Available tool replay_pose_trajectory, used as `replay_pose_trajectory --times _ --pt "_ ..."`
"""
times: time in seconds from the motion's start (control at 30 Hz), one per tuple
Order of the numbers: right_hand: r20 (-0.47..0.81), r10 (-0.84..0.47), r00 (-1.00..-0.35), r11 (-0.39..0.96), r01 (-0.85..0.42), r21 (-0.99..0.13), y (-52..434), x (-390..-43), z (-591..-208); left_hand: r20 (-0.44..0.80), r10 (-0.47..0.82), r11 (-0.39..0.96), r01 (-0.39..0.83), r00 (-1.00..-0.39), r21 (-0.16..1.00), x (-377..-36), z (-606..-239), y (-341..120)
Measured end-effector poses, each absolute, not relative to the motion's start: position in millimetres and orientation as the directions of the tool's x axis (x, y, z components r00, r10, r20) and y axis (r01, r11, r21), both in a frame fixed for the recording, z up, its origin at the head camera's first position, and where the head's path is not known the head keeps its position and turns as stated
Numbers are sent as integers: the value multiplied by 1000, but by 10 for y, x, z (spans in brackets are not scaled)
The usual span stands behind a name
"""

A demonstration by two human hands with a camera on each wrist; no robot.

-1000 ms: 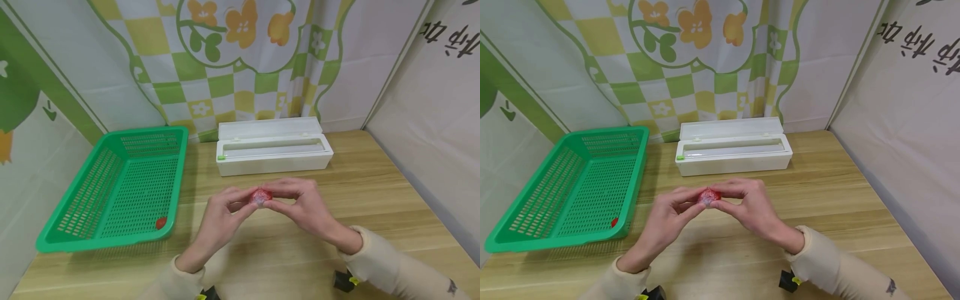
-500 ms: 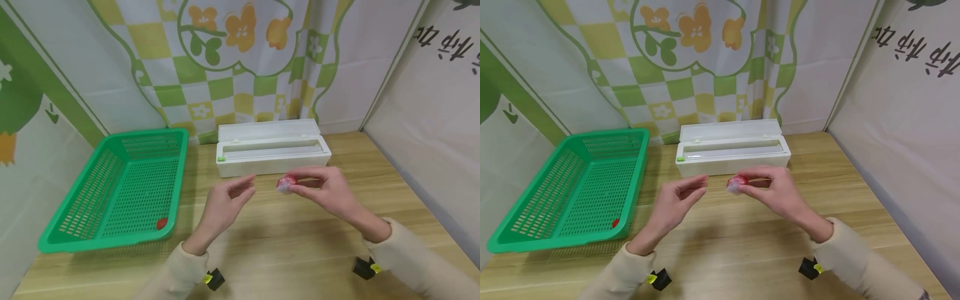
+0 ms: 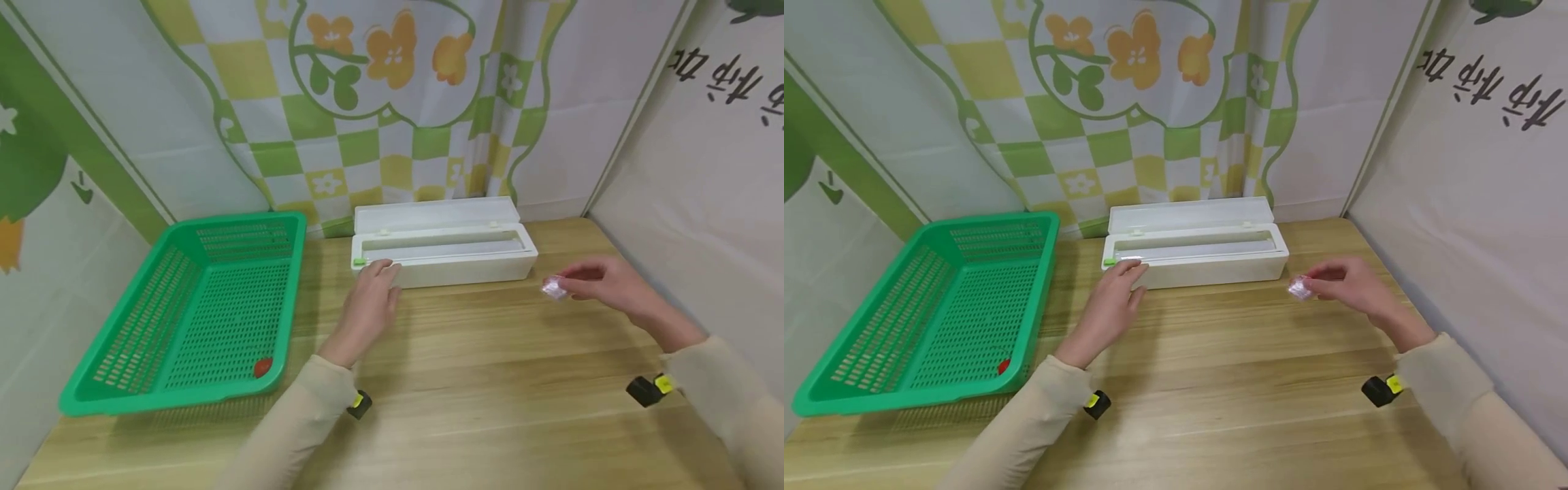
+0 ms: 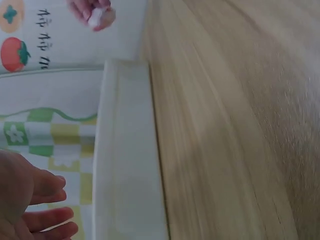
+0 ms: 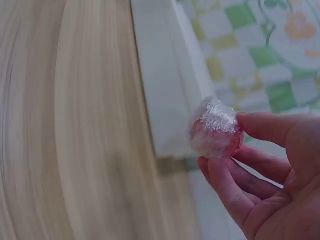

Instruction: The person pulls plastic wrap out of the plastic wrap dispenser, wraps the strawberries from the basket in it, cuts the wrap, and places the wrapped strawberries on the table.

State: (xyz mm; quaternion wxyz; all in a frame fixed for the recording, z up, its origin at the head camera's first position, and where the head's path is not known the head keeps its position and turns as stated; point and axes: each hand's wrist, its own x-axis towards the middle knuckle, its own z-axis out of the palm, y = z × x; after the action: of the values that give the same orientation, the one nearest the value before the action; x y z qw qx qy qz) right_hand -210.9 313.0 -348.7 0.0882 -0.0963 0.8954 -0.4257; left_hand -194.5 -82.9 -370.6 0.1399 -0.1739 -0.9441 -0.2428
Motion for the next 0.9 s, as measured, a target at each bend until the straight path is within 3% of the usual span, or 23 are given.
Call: replay_pose_trajectory --times 0.17,0.33,0.63,0.9 --pt "-214 -229 -950 674 4 -738 3431 -2229 -3641 328 290 880 386 -899 278 -2090 -3835 -837" --pt "-292 -200 -935 687 79 -723 3569 -2281 -3723 324 288 902 369 -901 223 -2145 -3918 -840" --pt "-326 -129 -936 728 134 -673 3633 -2360 -3821 341 305 921 366 -889 130 -2190 -3996 -843" --pt "-342 -95 -935 738 165 -655 3630 -2409 -3873 327 295 923 356 -898 145 -2176 -3974 -836"
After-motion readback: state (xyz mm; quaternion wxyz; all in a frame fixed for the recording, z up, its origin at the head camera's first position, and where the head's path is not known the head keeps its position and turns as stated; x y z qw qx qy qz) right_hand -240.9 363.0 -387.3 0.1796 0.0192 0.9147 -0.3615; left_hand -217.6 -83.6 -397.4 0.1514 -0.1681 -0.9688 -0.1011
